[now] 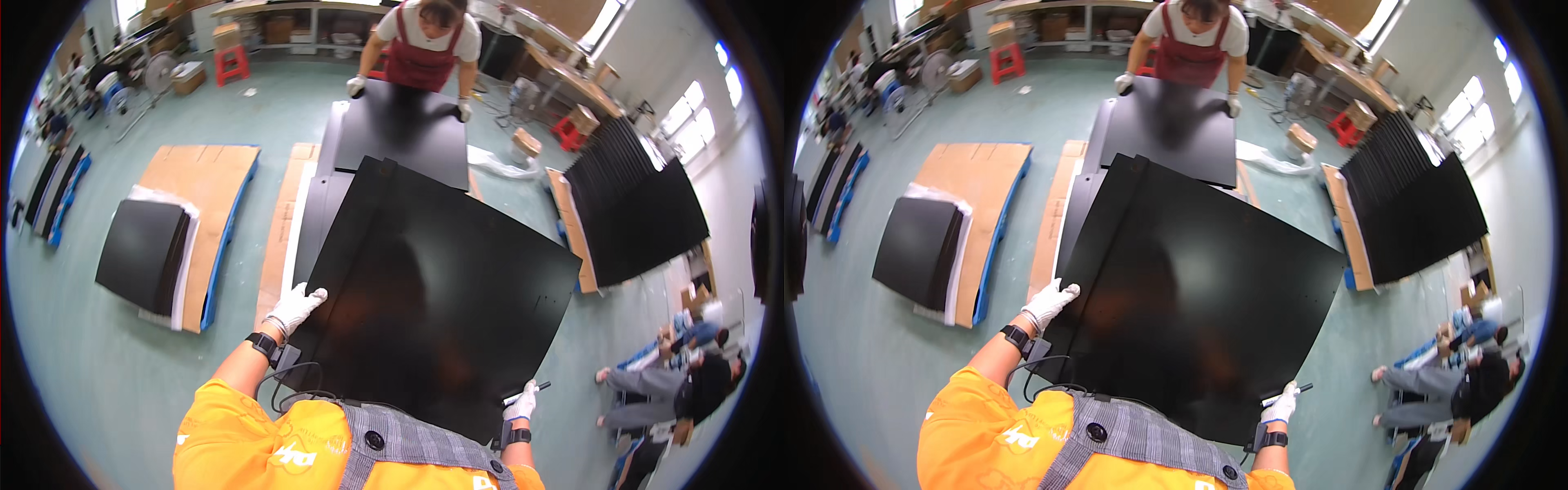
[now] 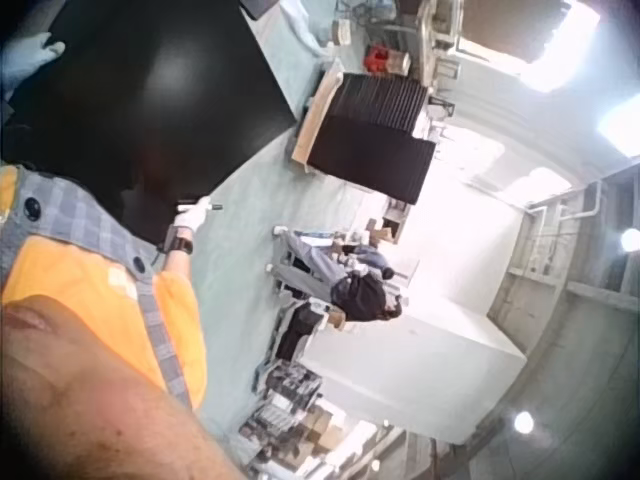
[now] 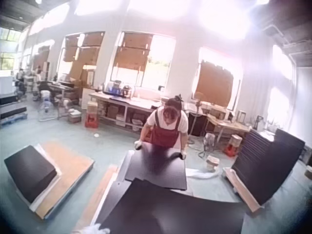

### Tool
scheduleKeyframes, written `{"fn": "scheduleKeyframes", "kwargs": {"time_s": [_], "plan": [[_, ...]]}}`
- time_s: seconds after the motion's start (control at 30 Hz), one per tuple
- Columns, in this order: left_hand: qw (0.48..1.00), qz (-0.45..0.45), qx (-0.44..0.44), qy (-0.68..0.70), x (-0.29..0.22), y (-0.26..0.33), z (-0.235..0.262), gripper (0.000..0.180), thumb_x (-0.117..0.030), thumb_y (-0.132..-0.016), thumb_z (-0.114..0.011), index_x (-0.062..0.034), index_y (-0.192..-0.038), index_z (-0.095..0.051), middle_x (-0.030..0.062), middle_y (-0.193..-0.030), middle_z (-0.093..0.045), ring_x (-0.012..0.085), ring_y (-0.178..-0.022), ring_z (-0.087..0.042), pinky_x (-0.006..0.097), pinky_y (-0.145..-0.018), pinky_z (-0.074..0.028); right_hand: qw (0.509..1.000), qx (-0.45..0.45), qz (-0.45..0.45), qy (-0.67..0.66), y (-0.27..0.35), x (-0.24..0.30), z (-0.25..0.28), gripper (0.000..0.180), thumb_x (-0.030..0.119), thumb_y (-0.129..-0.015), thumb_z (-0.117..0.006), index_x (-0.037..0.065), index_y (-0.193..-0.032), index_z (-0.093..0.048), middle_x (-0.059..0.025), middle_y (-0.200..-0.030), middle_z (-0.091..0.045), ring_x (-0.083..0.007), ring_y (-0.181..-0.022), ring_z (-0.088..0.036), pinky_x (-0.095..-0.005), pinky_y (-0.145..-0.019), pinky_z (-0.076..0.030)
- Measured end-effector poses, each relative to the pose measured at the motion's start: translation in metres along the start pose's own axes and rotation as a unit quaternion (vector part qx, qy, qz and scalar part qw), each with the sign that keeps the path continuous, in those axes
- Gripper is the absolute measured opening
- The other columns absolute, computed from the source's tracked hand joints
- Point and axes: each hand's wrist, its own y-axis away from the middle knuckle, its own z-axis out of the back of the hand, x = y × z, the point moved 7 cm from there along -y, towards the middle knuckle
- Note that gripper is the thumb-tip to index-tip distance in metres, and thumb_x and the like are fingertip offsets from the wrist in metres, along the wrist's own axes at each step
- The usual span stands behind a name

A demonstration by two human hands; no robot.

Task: Use a white marker to label black furniture panels and then organize and stack them on pallets.

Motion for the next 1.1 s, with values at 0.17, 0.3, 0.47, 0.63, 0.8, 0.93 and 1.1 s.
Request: {"fn": "scheduleKeyframes", "kwargs": {"time_s": [0.17, 0.3, 0.47, 0.63, 0.8, 0.93, 1.1], "plan": [[0.995, 0.051, -0.081, 0.037, 0.037, 0.004, -0.019, 0.08, -0.061, -0.078, -0.053, -0.0047, -0.134, -0.04, 0.0209, -0.13, -0.048, 0.0323, -0.124, -0.043, 0.038, -0.1, -0.035, 0.992, 0.074, -0.066, 0.082, -0.064, -0.006, -0.062, 0.031, 0.037, -0.088, -0.058, 0.009, -0.101, -0.056, -0.0028, -0.087, -0.061, -0.0193, -0.074, -0.061, -0.0346, -0.063, -0.051], [0.991, 0.086, -0.092, 0.051, 0.039, 0.017, -0.021, 0.082, -0.061, -0.078, -0.053, -0.002, -0.133, -0.038, 0.0226, -0.13, -0.047, 0.0348, -0.123, -0.043, 0.04, -0.1, -0.034, 0.985, 0.09, -0.083, 0.123, -0.098, -0.027, -0.095, 0.029, 0.036, -0.088, -0.058, 0.01, -0.101, -0.057, -0.0026, -0.082, -0.06, -0.0174, -0.067, -0.059, -0.0324, -0.057, -0.048], [0.982, 0.146, -0.09, 0.075, 0.071, 0.006, -0.032, 0.089, -0.061, -0.078, -0.054, 0.0018, -0.136, -0.032, 0.0256, -0.133, -0.043, 0.0371, -0.124, -0.041, 0.041, -0.101, -0.034, 0.981, 0.103, -0.079, 0.147, -0.115, -0.041, -0.141, 0.027, 0.033, -0.087, -0.06, 0.009, -0.098, -0.058, -0.0029, -0.084, -0.06, -0.0176, -0.066, -0.057, -0.0327, -0.059, -0.048], [0.976, 0.162, -0.074, 0.129, 0.087, -0.029, -0.025, 0.087, -0.06, -0.078, -0.055, 0.0023, -0.135, -0.034, 0.0254, -0.132, -0.044, 0.0368, -0.124, -0.042, 0.041, -0.101, -0.034, 0.974, 0.101, -0.066, 0.192, -0.106, -0.036, -0.187, 0.026, 0.031, -0.087, -0.06, 0.008, -0.098, -0.057, -0.0028, -0.083, -0.061, -0.0183, -0.068, -0.058, -0.0334, -0.059, -0.048], [0.975, 0.158, -0.105, 0.116, 0.086, -0.079, -0.009, 0.084, -0.055, -0.077, -0.06, 0.001, -0.135, -0.035, 0.0234, -0.129, -0.048, 0.035, -0.121, -0.045, 0.04, -0.099, -0.036, 0.978, 0.068, -0.067, 0.187, -0.098, -0.038, -0.218, 0.025, 0.029, -0.086, -0.06, 0.008, -0.099, -0.057, -0.0045, -0.087, -0.061, -0.0204, -0.071, -0.06, -0.0348, -0.061, -0.049], [0.97, 0.159, -0.092, 0.157, 0.083, -0.121, -0.009, 0.082, -0.054, -0.077, -0.062, -0.004, -0.137, -0.035, 0.0223, -0.127, -0.05, 0.0341, -0.119, -0.046, 0.04, -0.098, -0.036, 0.978, 0.066, -0.053, 0.19, -0.104, -0.042, -0.245, 0.026, 0.031, -0.086, -0.059, 0.009, -0.099, -0.057, -0.0034, -0.086, -0.061, -0.0201, -0.072, -0.059, -0.0357, -0.062, -0.048], [0.956, 0.122, -0.133, 0.231, 0.112, -0.173, -0.026, 0.071, -0.041, -0.078, -0.067, 0.005, -0.126, -0.045, 0.0185, -0.118, -0.056, 0.0254, -0.111, -0.053, 0.035, -0.093, -0.041, 0.971, 0.069, -0.06, 0.22, -0.131, -0.058, -0.272, 0.027, 0.034, -0.086, -0.06, 0.01, -0.098, -0.057, -0.0018, -0.084, -0.06, -0.0191, -0.069, -0.057, -0.0346, -0.06, -0.046]]}}
